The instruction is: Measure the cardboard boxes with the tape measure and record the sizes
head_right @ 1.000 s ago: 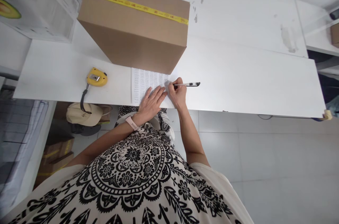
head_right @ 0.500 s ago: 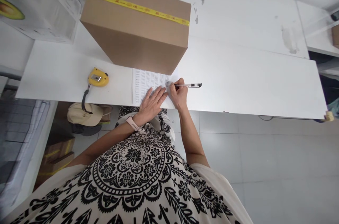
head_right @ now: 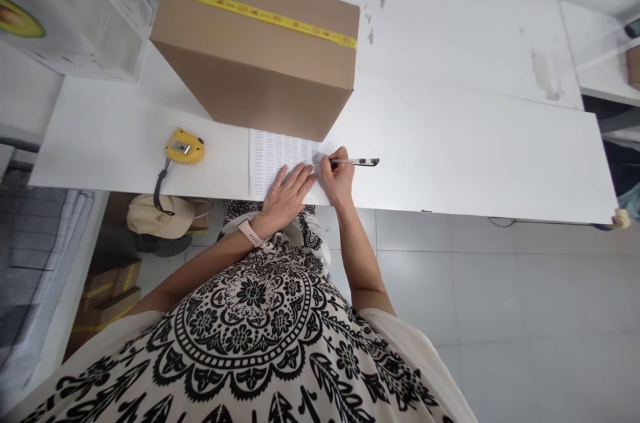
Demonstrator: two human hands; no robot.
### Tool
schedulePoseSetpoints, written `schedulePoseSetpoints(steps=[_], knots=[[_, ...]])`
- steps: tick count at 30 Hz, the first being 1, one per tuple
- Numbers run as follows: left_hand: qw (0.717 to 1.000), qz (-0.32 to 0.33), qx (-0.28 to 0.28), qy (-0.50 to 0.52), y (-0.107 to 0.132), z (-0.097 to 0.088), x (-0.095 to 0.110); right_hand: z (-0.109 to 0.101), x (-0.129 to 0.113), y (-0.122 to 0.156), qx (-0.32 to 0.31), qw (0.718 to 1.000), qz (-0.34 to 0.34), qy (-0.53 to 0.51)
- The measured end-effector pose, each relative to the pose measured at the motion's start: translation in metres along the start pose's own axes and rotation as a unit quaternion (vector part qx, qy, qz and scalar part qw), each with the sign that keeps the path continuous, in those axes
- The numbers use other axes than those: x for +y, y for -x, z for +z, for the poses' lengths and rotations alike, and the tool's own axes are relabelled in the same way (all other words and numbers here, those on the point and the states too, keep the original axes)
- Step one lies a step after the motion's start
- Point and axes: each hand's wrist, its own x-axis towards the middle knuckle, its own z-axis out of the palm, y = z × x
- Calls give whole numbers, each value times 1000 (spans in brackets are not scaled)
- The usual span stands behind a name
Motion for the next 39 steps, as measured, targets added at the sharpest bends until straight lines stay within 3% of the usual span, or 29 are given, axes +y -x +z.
schedulePoseSetpoints(steps=[4,10,12,14,17,20,22,24,27,31,35,39], knots=[[1000,2,-2,-7,1,3,-2,-4,5,-4,55,998,-25,18],[1000,4,-7,-1,0,8,-1,-34,28,-16,5,969,-122,213],[999,12,13,34,1,5,-2,-40,37,-19,4,958,-135,254],[994,-1,77,79,6,-4,-9,-42,43,-20,10,954,-142,266],[961,-95,241,94,25,-28,-39,-39,45,-19,28,957,-140,254],[895,-248,370,28,51,-57,-88,-36,43,-19,56,963,-122,234],[868,-333,369,-4,65,-73,-119,-34,43,-19,83,966,-110,217],[863,-389,322,17,75,-82,-142,-33,41,-20,112,969,-108,192],[857,-413,284,122,78,-85,-157,-29,25,-24,138,971,-132,142],[799,-428,347,242,70,-84,-158,-20,-31,-43,140,959,-223,105],[749,-418,397,327,65,-87,-157,-5,-88,-70,98,941,-295,134],[695,-382,449,412,77,-100,-153,5,-102,-67,63,923,-341,169]])
